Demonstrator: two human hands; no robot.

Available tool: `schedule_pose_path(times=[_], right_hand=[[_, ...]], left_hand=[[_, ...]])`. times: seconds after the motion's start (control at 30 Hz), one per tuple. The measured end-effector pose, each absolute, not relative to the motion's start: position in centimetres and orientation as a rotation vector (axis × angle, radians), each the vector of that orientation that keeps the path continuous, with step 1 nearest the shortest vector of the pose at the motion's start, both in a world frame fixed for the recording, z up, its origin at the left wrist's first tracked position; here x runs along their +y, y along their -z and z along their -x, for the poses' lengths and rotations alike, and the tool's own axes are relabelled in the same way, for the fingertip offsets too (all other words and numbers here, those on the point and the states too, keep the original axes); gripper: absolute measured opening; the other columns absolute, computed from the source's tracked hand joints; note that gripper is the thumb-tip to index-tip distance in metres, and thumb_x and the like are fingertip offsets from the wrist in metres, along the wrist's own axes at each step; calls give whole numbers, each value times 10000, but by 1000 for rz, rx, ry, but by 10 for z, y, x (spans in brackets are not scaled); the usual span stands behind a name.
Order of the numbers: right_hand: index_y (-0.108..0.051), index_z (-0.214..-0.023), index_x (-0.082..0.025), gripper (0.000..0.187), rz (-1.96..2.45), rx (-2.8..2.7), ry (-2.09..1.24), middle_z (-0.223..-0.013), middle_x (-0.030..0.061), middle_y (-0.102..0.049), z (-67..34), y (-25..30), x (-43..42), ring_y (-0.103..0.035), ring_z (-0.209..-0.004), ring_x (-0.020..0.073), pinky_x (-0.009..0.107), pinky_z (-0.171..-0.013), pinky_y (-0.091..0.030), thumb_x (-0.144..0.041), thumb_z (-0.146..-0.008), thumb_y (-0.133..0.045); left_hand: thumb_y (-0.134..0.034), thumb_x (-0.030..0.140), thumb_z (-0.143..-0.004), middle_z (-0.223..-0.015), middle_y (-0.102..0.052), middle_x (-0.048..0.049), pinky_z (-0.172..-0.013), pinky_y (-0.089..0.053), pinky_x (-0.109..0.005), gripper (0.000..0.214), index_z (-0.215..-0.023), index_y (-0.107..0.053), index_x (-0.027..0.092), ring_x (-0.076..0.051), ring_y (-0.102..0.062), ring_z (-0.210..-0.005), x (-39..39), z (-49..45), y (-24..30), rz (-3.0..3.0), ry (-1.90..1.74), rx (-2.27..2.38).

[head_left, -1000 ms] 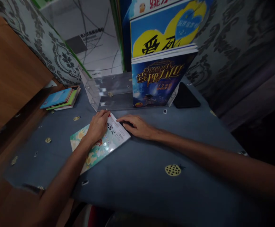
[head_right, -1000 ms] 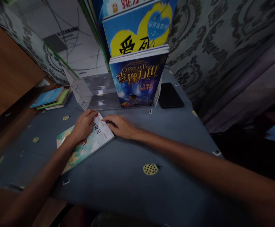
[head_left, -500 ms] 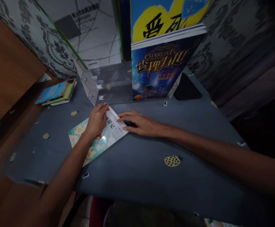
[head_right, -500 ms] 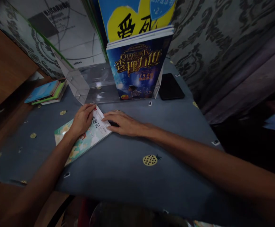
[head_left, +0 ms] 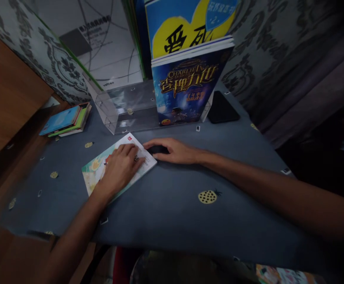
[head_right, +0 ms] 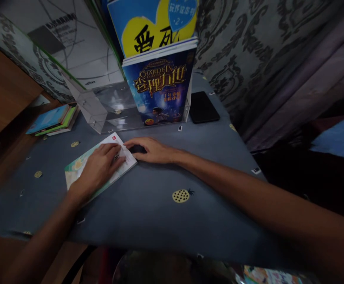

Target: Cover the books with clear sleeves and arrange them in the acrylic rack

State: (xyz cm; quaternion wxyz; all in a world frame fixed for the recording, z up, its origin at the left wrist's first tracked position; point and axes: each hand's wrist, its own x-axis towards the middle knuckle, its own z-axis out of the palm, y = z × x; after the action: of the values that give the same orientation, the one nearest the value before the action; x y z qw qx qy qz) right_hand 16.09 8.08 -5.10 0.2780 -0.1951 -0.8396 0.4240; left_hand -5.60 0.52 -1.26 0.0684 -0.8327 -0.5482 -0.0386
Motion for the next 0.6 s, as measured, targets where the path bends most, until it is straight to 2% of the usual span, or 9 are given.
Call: schedule_pose_path(times=[0.13,0.33,0.47,0.6], right_hand=[[-552,-1382,-194,476,520,-2157,-1233,-1221,69,-731,-162,51,81,-669,-1139,195,397,-1011,-503,-131,-911,-528],[-609,-1306,-195,433,504,-2147,-1245,-1180,56,-752,-161,52,81,-676,-1138,169,374,-1031,-494,-89,-902,-498],[-647,-1253,-194,389,519,-2163,-1248,-1179,59,-752,-160,50,80,-681,-1131,174,374,-1021,-506,-102,-902,-504],[-677,-1203,-193,310,541,-2163,-1240,-1183,63,-747,-160,49,79,-684,-1120,194,376,-1003,-519,-207,-912,-573]], left_hand=[[-543,512,-962,-1323,-643,-173,-1007,-492,-498,518,-1305,-603,128,-341,-582,-1224,-28,41,17,2503,73,-1596],[-428,296,-1022,-1327,-657,-184,-1022,-504,-479,375,-1298,-618,127,-308,-613,-1240,-36,35,34,2399,173,-1581],[-390,250,-1031,-1273,-692,-177,-983,-546,-444,361,-1250,-641,111,-288,-645,-1205,-33,35,34,2389,171,-1526],[-392,225,-1027,-1264,-695,-174,-973,-557,-451,349,-1245,-644,123,-292,-650,-1194,-32,35,32,2389,172,-1540]])
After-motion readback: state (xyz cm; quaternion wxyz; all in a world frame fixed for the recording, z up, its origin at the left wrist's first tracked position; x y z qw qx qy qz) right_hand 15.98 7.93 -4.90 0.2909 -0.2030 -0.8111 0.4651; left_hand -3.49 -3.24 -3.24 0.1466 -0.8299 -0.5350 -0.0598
